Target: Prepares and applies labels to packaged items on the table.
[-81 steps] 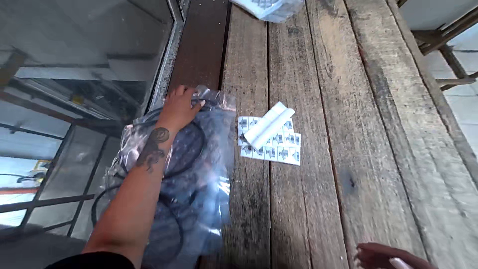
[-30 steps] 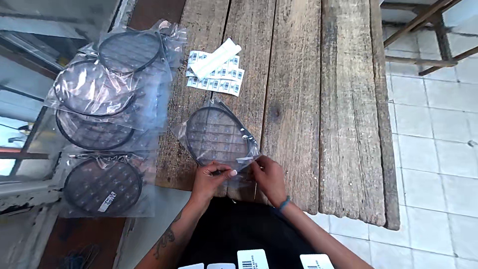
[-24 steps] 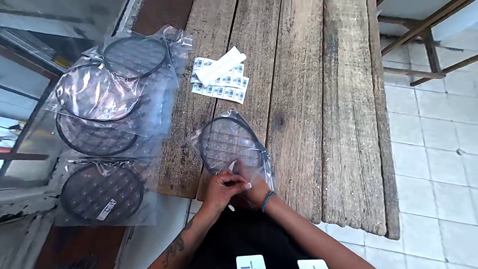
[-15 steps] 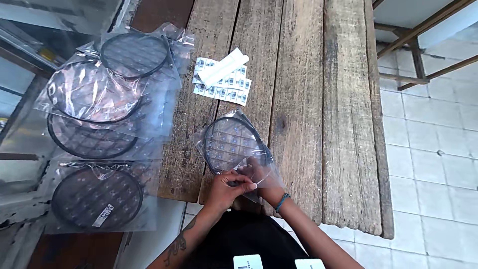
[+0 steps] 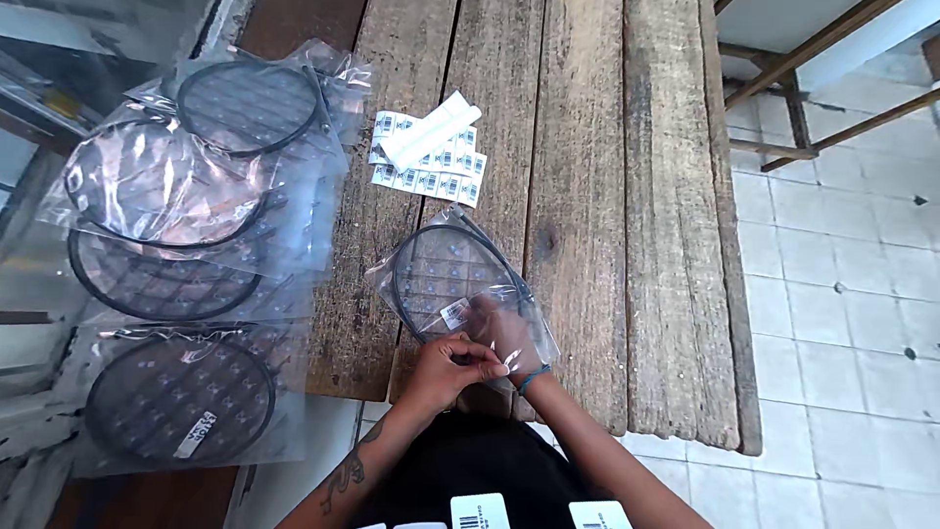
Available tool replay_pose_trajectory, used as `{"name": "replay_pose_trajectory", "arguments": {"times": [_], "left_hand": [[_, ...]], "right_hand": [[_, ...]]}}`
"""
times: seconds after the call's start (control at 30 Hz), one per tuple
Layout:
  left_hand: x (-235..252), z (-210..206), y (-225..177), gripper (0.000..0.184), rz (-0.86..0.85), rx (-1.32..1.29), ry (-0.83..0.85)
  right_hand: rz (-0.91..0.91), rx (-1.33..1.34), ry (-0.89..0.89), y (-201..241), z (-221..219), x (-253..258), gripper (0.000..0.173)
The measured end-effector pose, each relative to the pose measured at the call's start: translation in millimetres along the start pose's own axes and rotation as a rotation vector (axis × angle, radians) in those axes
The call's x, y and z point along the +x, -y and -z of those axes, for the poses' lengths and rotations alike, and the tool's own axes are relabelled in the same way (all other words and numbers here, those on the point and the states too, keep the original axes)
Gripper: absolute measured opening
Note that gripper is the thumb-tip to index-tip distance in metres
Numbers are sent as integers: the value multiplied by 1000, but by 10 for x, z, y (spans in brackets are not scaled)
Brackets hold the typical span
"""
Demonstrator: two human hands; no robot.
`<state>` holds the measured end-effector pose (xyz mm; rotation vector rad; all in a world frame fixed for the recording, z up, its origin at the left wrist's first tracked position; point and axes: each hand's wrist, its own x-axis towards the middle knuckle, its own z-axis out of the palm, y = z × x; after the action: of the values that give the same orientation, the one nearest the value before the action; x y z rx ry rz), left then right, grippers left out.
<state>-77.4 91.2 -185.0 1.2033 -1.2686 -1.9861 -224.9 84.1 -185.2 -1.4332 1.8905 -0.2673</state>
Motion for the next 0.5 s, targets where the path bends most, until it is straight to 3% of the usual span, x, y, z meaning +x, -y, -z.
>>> {"name": "replay_pose_trajectory", "arguments": {"times": [0.4, 0.5], "left_hand": [[30, 8, -31, 8, 12, 23, 51], [12, 192, -53, 18, -216, 391, -41]], "right_hand": [[44, -156, -62, -49, -71, 61, 34], [54, -191, -20, -22, -25, 60, 35]]}}
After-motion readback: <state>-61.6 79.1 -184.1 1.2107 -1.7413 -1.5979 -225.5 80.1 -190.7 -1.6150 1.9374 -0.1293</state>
